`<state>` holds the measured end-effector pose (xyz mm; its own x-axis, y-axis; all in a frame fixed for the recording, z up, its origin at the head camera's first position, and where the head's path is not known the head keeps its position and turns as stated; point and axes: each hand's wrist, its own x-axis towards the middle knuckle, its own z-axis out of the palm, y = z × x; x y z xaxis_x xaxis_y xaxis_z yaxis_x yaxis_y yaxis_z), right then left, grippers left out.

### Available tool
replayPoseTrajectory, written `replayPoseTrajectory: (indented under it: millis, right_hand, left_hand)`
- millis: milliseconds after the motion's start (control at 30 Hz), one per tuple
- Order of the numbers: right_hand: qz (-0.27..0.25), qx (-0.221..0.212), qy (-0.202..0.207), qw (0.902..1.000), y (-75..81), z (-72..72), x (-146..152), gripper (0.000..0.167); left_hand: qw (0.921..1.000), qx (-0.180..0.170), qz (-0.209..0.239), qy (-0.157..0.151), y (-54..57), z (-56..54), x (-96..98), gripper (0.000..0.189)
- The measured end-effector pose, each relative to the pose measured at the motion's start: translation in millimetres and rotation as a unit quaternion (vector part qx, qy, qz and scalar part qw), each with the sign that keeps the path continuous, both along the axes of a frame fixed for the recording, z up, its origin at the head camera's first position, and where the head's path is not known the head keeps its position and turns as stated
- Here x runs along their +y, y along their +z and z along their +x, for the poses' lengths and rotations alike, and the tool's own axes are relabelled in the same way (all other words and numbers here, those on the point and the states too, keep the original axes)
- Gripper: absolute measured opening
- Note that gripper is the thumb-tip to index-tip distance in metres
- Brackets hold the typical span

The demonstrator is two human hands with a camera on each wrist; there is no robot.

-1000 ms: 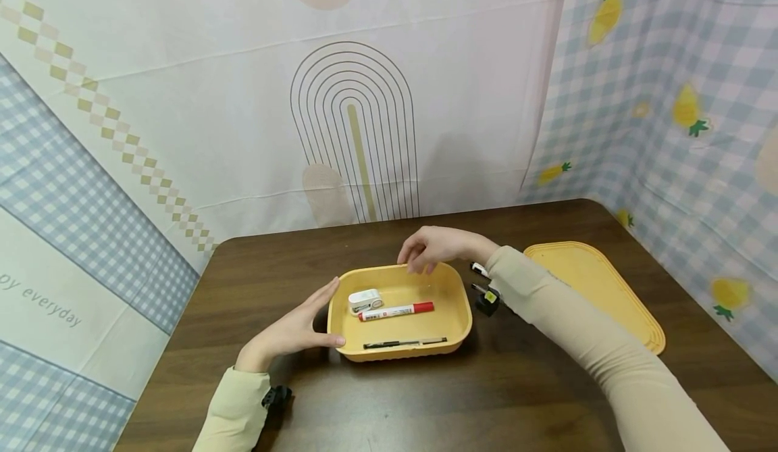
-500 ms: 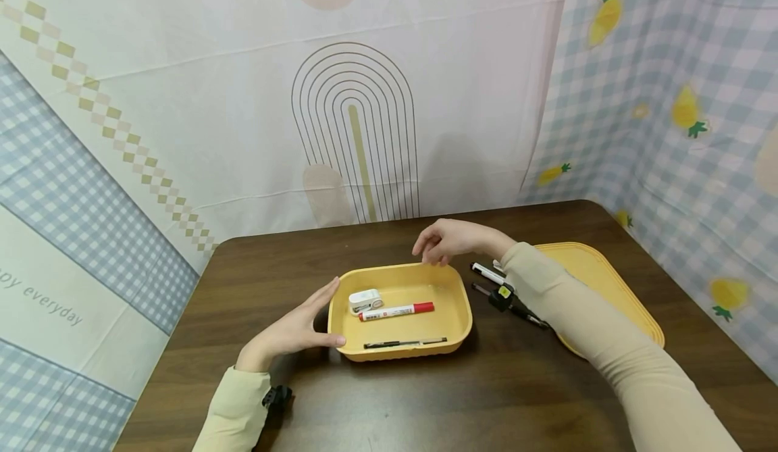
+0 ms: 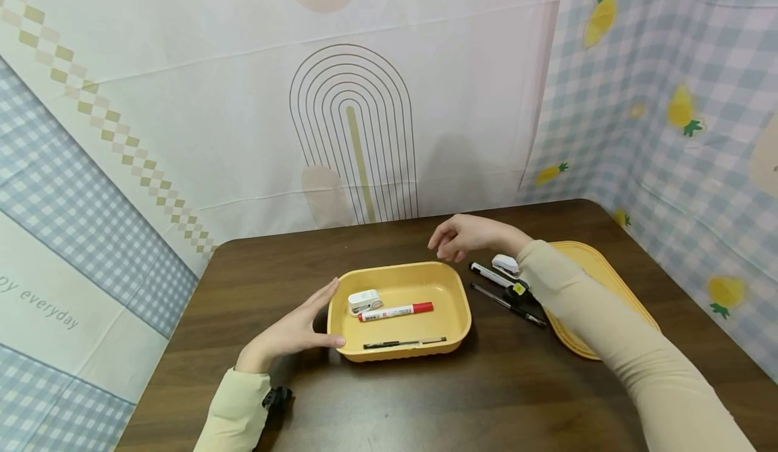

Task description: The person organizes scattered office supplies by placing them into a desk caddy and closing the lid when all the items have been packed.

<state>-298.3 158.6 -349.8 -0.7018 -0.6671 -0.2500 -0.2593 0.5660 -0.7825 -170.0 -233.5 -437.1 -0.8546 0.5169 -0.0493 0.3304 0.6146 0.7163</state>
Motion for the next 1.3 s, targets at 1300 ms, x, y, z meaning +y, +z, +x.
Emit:
replayPoseTrajectory:
  millis: [1300]
  right_hand:
    - [0.013,-0.019,-0.049,0.9985,-34.3,6.0,68.0,0.036]
  left_hand:
    - [1.0000,-0.004,-0.001,0.004,-1.0,-0.3,-1.1,0.113]
